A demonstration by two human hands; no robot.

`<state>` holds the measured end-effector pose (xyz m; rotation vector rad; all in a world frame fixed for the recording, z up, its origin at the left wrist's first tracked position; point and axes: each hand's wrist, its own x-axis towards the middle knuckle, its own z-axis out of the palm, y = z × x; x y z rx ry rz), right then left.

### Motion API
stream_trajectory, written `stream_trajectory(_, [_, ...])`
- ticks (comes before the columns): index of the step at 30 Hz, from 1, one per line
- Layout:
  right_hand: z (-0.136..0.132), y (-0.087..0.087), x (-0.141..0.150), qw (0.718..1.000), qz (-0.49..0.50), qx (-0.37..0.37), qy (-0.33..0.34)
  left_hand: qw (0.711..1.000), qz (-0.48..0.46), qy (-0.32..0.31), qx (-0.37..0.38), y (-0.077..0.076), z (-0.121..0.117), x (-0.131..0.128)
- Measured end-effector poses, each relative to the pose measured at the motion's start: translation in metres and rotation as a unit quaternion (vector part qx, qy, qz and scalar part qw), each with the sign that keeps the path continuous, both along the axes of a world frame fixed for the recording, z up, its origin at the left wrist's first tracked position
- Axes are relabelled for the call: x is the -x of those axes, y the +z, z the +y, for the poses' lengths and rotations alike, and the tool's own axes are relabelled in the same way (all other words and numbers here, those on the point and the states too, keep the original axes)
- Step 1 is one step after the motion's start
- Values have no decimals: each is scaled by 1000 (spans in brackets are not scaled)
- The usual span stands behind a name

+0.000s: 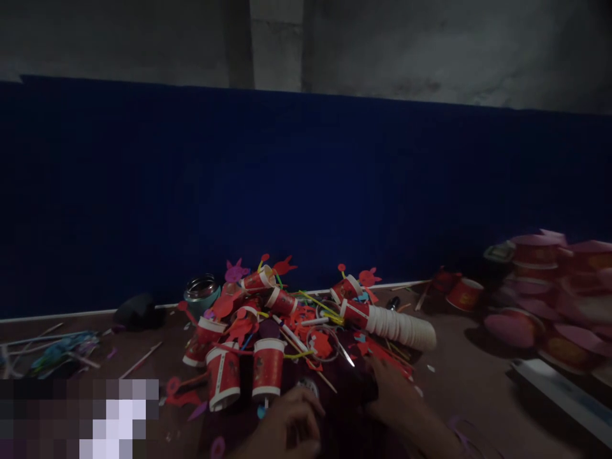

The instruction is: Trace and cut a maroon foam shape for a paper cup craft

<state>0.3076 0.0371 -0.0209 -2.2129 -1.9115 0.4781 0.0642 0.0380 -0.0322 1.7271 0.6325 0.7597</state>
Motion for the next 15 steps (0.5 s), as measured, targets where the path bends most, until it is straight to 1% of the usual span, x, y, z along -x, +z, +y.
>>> stream_trajectory(1, [0,2,-1,1000,5,1,4,998,-18,55,10,3,-1,1])
stream_trajectory(3, [1,7,-2,1000,17,-2,26,983,-48,167,62,6,-1,3])
stream_trajectory(5, [1,14,2,999,25,-18,39,959,-66,244,126,9,3,4])
stream_trajectory(6, [1,18,7,998,28,-35,46,948,-75,270,149,12,5,4])
stream_trajectory(7, [0,22,15,996,35,-55,59,939,-90,291,158,16,8,3])
stream_trajectory(8, [0,25,24,991,55,-68,99,931,-105,307,167,22,10,3])
stream_trajectory(10, [-1,27,46,973,100,-89,186,920,-133,317,188,34,13,2])
stream_trajectory(12, [0,23,68,949,124,-95,275,913,-160,315,202,44,15,0])
stream_trajectory(14, [3,14,83,940,118,-121,297,904,-192,322,207,47,17,-2])
stream_trajectory(15, [4,8,88,937,116,-122,307,898,-205,327,210,47,17,-3])
